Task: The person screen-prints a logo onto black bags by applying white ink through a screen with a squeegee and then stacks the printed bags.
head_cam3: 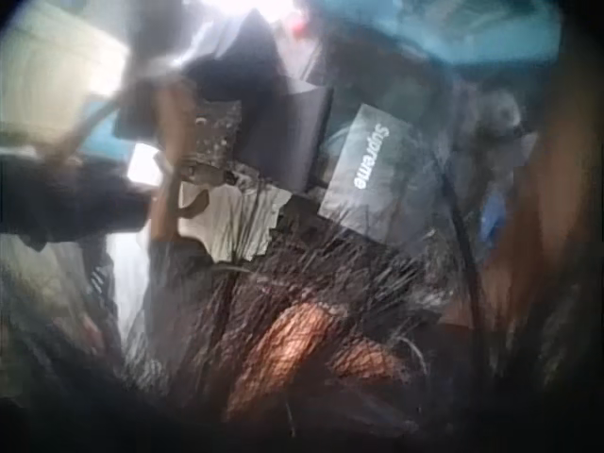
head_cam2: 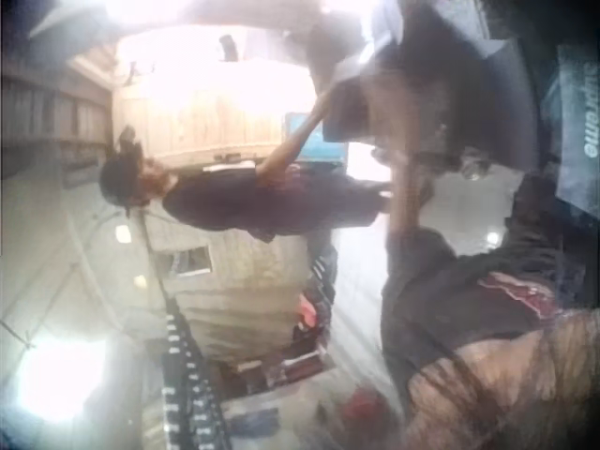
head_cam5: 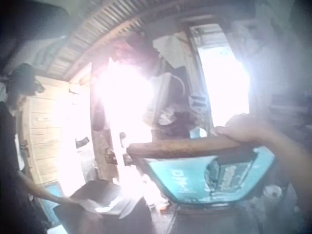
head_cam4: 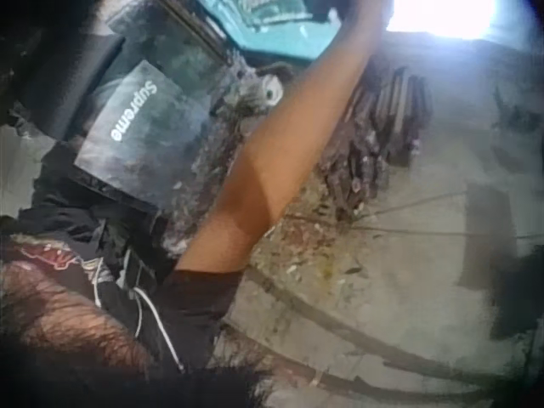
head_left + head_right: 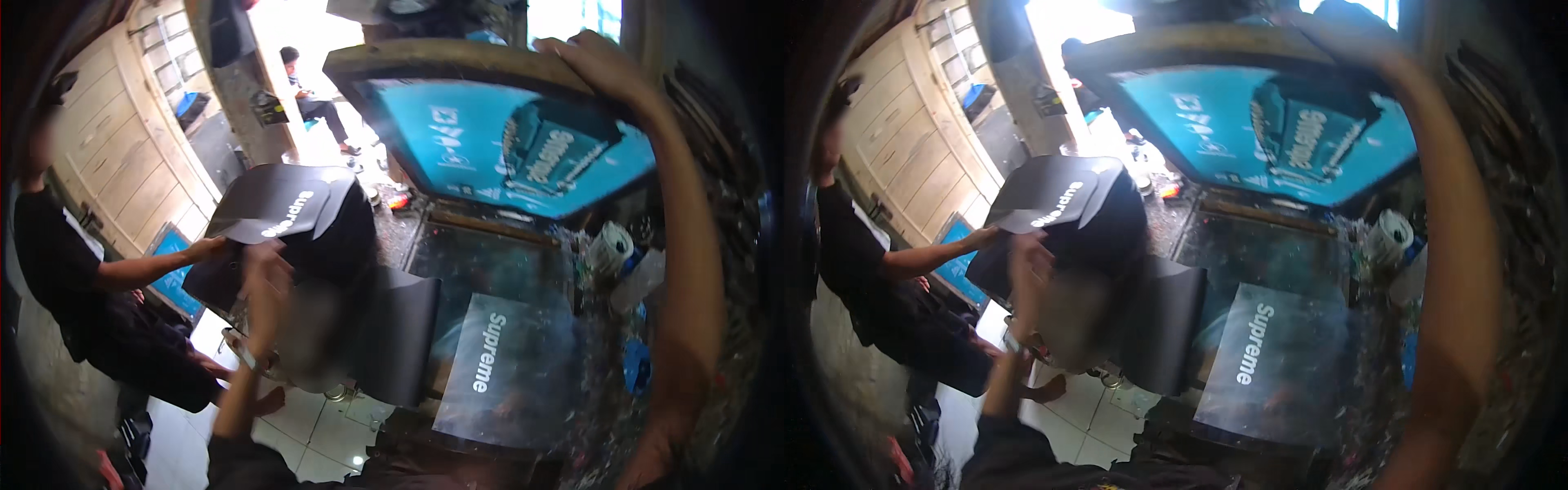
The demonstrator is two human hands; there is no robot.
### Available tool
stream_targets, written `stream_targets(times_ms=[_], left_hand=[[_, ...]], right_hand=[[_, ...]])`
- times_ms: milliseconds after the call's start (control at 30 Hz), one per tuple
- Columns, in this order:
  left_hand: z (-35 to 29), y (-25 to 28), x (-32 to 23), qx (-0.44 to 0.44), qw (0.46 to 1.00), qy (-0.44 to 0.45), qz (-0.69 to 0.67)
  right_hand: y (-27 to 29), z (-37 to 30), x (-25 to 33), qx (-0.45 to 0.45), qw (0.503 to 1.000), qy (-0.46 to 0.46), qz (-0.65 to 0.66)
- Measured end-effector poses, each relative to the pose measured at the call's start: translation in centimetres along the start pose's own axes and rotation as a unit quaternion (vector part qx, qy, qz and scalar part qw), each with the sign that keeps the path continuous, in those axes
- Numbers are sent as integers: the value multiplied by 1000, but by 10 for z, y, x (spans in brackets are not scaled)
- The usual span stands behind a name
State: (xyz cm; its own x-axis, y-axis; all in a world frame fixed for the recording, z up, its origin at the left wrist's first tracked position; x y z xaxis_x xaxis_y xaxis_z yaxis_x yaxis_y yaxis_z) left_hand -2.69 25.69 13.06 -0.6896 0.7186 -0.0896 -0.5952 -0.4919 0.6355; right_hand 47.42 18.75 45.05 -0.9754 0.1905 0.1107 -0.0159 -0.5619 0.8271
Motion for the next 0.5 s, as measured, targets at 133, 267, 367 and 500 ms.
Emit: stream_targets(times_ms=[133,267,367,500], left_hand=[[-166,-77,-102,286,936,198,-52],[-196,-68,-145,273,942,186,59],[-185,-59,-221,285,924,189,-171],[-218,-67,-290,400,845,199,-294]], right_hand=[[29,-59,59,6,991,-111,75],[5,-37,59,-9,1000,-10,17],[11,-39,54,-14,999,-34,-20],[1,-34,50,-39,999,-24,20]])
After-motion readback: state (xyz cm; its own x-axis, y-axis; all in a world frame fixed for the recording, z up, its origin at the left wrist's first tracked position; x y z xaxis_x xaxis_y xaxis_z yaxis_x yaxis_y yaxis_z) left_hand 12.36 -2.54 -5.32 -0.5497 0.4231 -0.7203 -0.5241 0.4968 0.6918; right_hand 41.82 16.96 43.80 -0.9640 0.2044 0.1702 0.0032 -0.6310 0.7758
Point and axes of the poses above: each hand's wrist, its own z-axis towards the middle knuckle, its own y-axis out of the back of the hand, x = y × z, the point moved 10 cm from there along z, towards the middle knuckle, and after that the axes turned 5 degrees about -y, right-handed, at the moved point
